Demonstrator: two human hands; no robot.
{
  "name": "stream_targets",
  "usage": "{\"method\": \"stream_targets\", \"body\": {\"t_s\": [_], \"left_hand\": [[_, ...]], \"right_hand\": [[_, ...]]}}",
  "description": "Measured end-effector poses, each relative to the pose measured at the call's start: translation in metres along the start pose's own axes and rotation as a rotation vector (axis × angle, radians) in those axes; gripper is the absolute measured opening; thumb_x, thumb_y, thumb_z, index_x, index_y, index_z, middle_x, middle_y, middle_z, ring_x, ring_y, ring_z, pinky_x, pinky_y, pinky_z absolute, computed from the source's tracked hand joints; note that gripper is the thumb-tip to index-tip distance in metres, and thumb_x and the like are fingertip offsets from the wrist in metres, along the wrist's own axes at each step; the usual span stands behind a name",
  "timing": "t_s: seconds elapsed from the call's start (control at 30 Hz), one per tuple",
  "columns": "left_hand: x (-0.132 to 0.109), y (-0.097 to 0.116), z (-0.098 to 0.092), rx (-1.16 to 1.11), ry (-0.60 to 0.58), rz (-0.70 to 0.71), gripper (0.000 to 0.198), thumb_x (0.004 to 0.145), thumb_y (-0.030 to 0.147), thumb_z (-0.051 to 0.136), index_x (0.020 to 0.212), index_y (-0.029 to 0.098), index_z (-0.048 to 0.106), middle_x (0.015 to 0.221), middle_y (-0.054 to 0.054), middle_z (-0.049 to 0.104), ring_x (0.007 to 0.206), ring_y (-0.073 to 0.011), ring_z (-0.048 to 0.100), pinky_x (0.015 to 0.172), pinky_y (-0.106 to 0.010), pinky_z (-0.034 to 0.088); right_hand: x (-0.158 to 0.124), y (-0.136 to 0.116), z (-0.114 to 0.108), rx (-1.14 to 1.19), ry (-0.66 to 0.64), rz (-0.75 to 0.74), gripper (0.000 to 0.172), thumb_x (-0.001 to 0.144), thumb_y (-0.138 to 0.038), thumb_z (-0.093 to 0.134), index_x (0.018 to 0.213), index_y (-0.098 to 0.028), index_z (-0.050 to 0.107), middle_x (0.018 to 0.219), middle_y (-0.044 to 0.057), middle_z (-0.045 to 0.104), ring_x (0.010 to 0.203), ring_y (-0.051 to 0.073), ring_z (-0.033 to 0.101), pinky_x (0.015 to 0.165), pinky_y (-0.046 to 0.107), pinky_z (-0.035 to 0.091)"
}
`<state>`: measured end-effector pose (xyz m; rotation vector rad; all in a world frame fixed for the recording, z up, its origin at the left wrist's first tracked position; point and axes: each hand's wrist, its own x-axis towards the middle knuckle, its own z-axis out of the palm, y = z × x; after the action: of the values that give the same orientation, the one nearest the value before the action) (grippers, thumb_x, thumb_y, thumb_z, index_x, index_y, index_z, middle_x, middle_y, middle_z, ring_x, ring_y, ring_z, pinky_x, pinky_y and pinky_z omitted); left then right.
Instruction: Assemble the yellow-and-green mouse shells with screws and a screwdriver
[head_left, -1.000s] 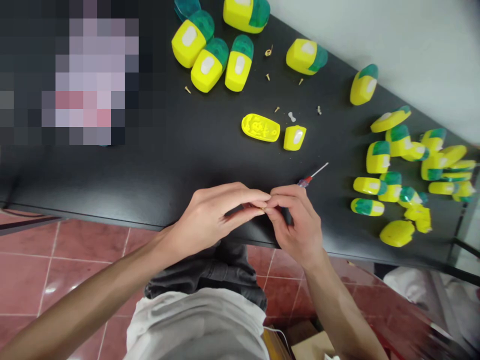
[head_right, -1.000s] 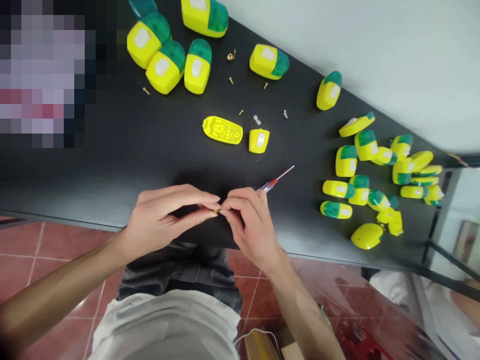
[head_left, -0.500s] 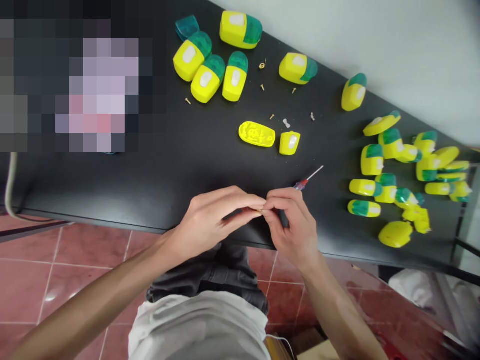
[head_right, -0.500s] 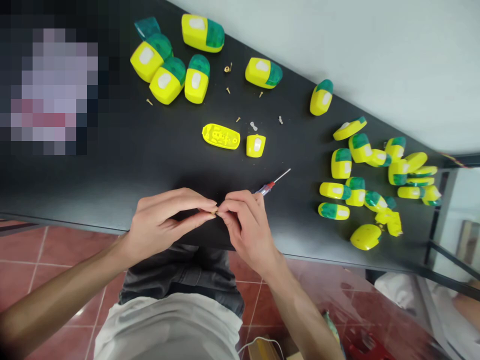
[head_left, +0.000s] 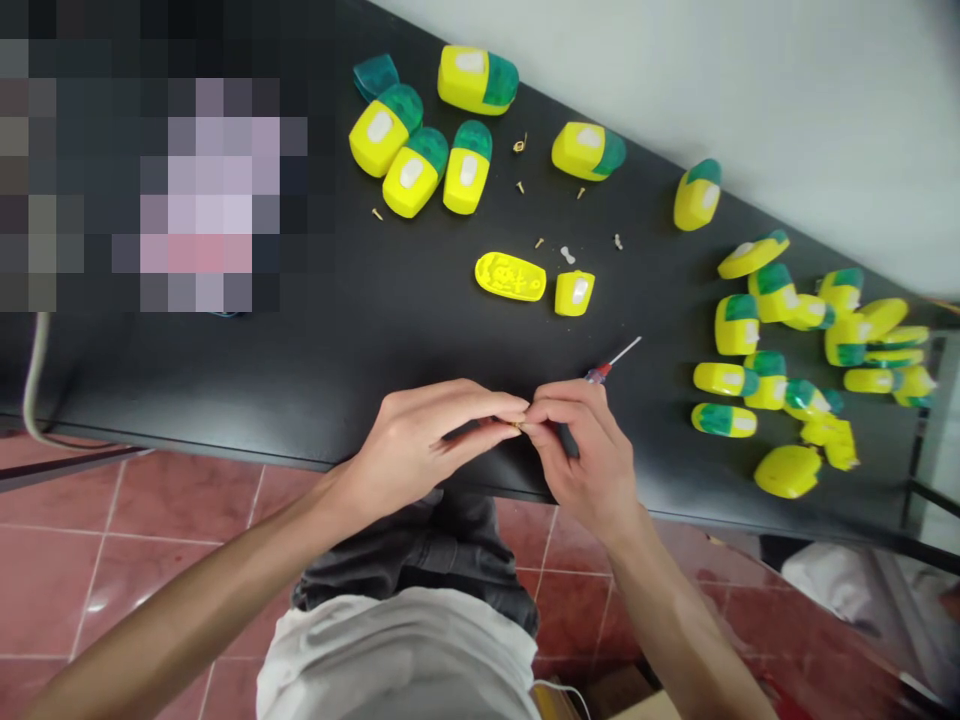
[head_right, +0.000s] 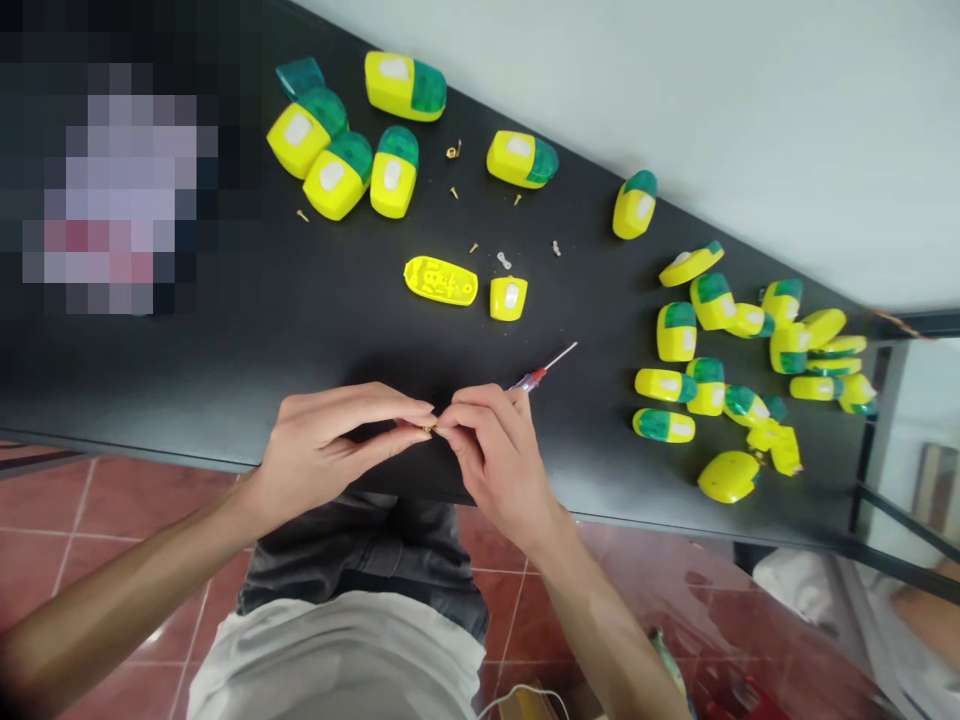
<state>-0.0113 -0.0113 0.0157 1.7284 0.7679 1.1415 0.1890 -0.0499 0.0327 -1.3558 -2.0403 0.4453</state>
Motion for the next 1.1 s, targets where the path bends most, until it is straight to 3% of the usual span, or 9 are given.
{"method": "stream_targets", "body": {"t_s": [0.47, 0.87, 1.1], "left_hand": [[-0.0015, -0.0002, 0.0001, 0.036, 0.048, 0.014, 0.014, 0.093, 0.01, 0.078, 0.105, 0.018, 0.079, 0.094, -0.003, 0.083, 0.079, -0.011, 0.078, 0.077, -0.019, 0.066], [-0.0012, -0.0037, -0.0004, -0.013, 0.005, 0.009, 0.024, 0.094, 0.011, 0.078, 0.117, 0.017, 0.076, 0.109, -0.007, 0.083, 0.085, -0.0112, 0.078, 0.083, -0.022, 0.067], [0.0011, -0.0039, -0.0028, -0.041, 0.025, 0.04, 0.023, 0.093, 0.013, 0.079, 0.116, 0.015, 0.076, 0.104, -0.008, 0.082, 0.084, -0.0117, 0.078, 0.08, -0.021, 0.067]], "right_hand": [[0.003, -0.0045, 0.0047, -0.014, 0.012, 0.009, 0.021, 0.102, -0.005, 0.058, 0.101, -0.025, 0.058, 0.093, -0.001, 0.07, 0.079, 0.014, 0.064, 0.074, 0.033, 0.045], [0.0086, 0.002, -0.0034, -0.043, -0.004, -0.019, 0.017, 0.103, -0.009, 0.062, 0.103, -0.026, 0.058, 0.095, -0.001, 0.071, 0.08, 0.015, 0.063, 0.076, 0.033, 0.045], [0.0084, -0.0025, -0.0038, -0.032, -0.003, -0.019, 0.018, 0.103, -0.008, 0.06, 0.102, -0.025, 0.059, 0.096, -0.001, 0.071, 0.086, 0.015, 0.065, 0.079, 0.034, 0.044]]}}
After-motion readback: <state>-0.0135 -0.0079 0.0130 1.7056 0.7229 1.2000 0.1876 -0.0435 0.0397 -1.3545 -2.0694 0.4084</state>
